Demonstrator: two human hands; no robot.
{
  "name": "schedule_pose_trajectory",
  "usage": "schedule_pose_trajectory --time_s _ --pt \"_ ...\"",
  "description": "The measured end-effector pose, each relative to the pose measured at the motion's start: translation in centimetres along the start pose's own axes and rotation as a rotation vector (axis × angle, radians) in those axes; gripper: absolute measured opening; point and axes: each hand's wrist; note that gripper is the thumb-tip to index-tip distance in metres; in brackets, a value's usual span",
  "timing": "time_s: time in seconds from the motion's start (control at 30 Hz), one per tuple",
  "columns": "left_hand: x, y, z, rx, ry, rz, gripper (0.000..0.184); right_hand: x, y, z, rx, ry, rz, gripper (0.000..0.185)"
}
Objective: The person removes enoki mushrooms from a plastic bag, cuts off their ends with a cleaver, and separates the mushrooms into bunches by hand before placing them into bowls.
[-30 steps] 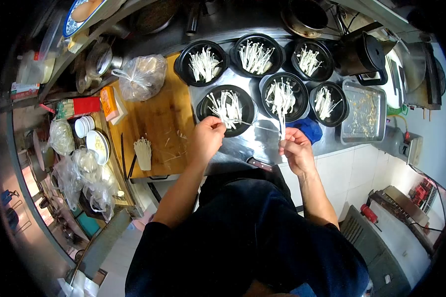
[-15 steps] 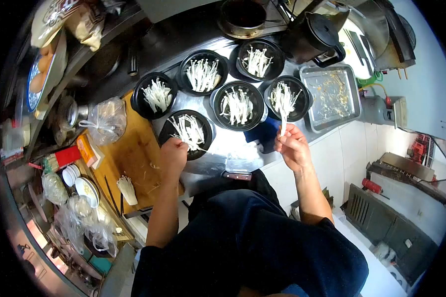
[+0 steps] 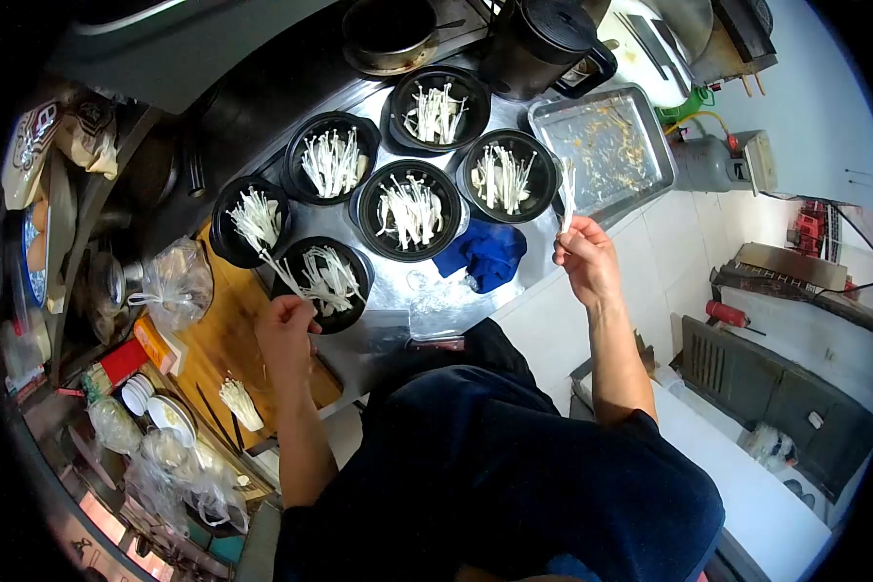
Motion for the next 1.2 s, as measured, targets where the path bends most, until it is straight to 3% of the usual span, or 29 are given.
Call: schedule_pose_trajectory --time_s 0.13,0.33,0.43,0.5,0.53,0.6,0.7,0.8,1.03,1.2 --pt "0.9 -0.4 1.5 0.11 0.104 -0.02 0.006 -0.6 -0.2 0.3 0.073 0.025 0.051 0.015" --pt "1.0 -0.3 1.7 0.111 0.099 0.051 0.008 -1.3 0.8 0.7 0.088 0.05 0.046 0.015" --pt "0.5 -0.2 0.5 -0.033 0.06 0.055 0.01 -1.7 0.9 1.1 0.108 0.06 0.03 0.015" --pt "-0.3 0.4 -2.0 -0.401 0.188 0.044 0.012 -1.9 1.1 1.1 0.116 0.063 0.006 0.015" --pt "-0.4 0.6 -2.7 -0.401 0.189 0.059 0.012 -1.8 1.4 1.1 0.125 0.075 0.016 0.015" --pt "-0.8 0.9 -3.9 -0.865 0.356 -0.083 0.016 -2.0 1.9 1.2 0.13 0.077 0.011 0.014" --pt "-2.1 1.3 -6.1 -1.053 0.421 -0.212 0.02 -2.1 2.5 1.4 0.143 0.086 -0.006 0.014" --pt "-2.8 2.0 -5.9 -1.146 0.386 -0.322 0.021 -2.3 3.2 1.6 0.175 0.089 0.007 0.015" --pt "-3.5 4.4 -5.7 -1.108 0.413 -0.356 0.026 -3.2 5.5 1.8 0.263 0.107 -0.006 0.019" --pt "-5.5 4.9 -8.5 -1.18 0.449 -0.126 0.031 -5.0 8.4 0.8 0.34 0.082 -0.039 0.021"
Point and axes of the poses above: each hand's wrist, its own x-axis away from the middle knuckle, its own y-axis out of the palm, z = x × y, and after that the axes turned 10 degrees about y, right-handed
